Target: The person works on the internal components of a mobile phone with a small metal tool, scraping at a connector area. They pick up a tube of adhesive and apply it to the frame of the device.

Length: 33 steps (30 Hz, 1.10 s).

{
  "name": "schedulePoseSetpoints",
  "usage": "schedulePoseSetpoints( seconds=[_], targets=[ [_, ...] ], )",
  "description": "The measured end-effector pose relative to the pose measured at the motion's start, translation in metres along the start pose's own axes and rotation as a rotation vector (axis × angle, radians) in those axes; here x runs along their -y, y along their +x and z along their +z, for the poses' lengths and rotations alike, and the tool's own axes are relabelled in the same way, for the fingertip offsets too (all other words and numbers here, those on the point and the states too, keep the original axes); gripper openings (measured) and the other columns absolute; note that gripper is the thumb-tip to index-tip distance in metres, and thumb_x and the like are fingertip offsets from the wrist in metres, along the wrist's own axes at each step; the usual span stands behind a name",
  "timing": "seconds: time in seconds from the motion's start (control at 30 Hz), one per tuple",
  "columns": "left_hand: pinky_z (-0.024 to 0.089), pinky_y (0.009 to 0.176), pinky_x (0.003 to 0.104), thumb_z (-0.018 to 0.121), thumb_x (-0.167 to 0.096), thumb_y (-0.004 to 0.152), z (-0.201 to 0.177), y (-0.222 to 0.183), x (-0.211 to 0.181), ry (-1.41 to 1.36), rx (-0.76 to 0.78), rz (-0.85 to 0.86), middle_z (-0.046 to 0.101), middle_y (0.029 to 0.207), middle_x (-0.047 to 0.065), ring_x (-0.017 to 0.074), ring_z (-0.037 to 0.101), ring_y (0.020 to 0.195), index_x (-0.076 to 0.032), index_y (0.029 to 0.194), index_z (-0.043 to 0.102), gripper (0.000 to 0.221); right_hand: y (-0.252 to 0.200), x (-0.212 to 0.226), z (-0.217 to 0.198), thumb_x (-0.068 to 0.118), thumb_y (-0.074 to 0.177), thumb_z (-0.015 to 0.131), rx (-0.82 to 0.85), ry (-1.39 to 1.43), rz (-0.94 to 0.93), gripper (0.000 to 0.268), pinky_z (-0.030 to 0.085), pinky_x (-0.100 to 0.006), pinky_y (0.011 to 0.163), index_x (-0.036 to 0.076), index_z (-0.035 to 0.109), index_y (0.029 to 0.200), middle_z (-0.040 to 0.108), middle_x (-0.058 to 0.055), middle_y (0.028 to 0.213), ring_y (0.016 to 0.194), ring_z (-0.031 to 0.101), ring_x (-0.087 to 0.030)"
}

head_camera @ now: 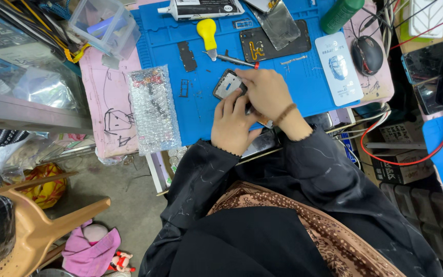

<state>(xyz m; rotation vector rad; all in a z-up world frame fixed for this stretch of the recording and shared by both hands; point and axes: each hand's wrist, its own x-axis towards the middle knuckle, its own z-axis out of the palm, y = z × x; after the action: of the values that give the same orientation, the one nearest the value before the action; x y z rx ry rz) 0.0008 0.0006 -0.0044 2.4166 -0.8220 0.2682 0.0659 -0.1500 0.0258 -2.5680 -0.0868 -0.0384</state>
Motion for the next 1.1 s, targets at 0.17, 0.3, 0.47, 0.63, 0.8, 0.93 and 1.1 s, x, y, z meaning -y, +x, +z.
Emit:
schedulePoseSetpoints(
  seconds=[0.17,0.3,0.47,0.63,0.8,0.93,1.1],
  targets=[
    [0.034,0.116,0.052,0.088,-0.03,0.07,-0.001,0.001,0.0,0.006,-0.016,0.003,0.052,0.144,0.01,0.0344,0.039,0.143,-0.024,0.121,0.074,0.054,-0.006,-0.011,-0.012,0.015,0.095,0.061,0.014,0.131,-0.097,0.027,0.058,-0.043,0.076,0.009,0.077,0.117,0.074,-0.019,0.1,0.087,0.073,-0.037],
    [0.034,0.115,0.053,0.088,-0.031,0.07,0.0,0.001,0.001,0.005,-0.015,0.007,0.051,0.142,0.011,0.0352,0.039,0.142,-0.023,0.123,0.074,0.055,-0.005,-0.011,-0.011,0.01,0.094,0.059,0.038,0.086,-0.083,0.032,0.057,-0.045,0.078,0.01,0.076,0.12,0.074,-0.02,0.098,0.086,0.072,-0.038],
    [0.034,0.116,0.053,0.089,-0.03,0.072,-0.001,0.0,0.0,0.01,-0.004,-0.011,0.052,0.139,0.01,0.0351,0.039,0.144,-0.024,0.123,0.073,0.054,0.008,0.005,0.001,0.012,0.095,0.062,-0.028,0.106,-0.111,0.027,0.056,-0.046,0.075,0.008,0.077,0.118,0.074,-0.021,0.097,0.086,0.071,-0.04],
    [0.034,0.114,0.052,0.089,-0.03,0.068,-0.003,0.002,-0.002,0.015,-0.04,0.01,0.052,0.143,0.01,0.0341,0.04,0.142,-0.026,0.12,0.074,0.054,-0.002,-0.005,-0.01,0.012,0.094,0.062,0.008,0.163,-0.094,0.027,0.058,-0.043,0.076,0.01,0.077,0.117,0.074,-0.019,0.099,0.086,0.073,-0.037],
    [0.034,0.115,0.053,0.089,-0.03,0.071,-0.002,0.001,-0.002,0.007,0.002,-0.009,0.052,0.137,0.01,0.0347,0.039,0.144,-0.024,0.122,0.073,0.054,0.012,0.008,0.004,0.013,0.096,0.062,-0.007,0.077,-0.062,0.027,0.056,-0.046,0.075,0.01,0.077,0.118,0.075,-0.019,0.095,0.084,0.072,-0.039],
    [0.034,0.114,0.052,0.089,-0.03,0.067,-0.003,0.002,-0.001,0.005,-0.029,0.013,0.053,0.143,0.011,0.0346,0.039,0.142,-0.024,0.118,0.074,0.054,0.005,-0.003,-0.008,0.013,0.095,0.062,0.026,0.121,-0.105,0.027,0.057,-0.045,0.076,0.009,0.077,0.117,0.074,-0.02,0.098,0.086,0.072,-0.039],
    [0.034,0.114,0.052,0.088,-0.03,0.07,-0.001,0.001,-0.002,0.014,-0.006,0.001,0.052,0.137,0.011,0.035,0.039,0.143,-0.024,0.123,0.073,0.056,0.015,0.003,0.003,0.012,0.095,0.062,-0.002,0.066,-0.111,0.027,0.056,-0.046,0.075,0.009,0.078,0.116,0.075,-0.02,0.098,0.086,0.071,-0.04]
  ],
)
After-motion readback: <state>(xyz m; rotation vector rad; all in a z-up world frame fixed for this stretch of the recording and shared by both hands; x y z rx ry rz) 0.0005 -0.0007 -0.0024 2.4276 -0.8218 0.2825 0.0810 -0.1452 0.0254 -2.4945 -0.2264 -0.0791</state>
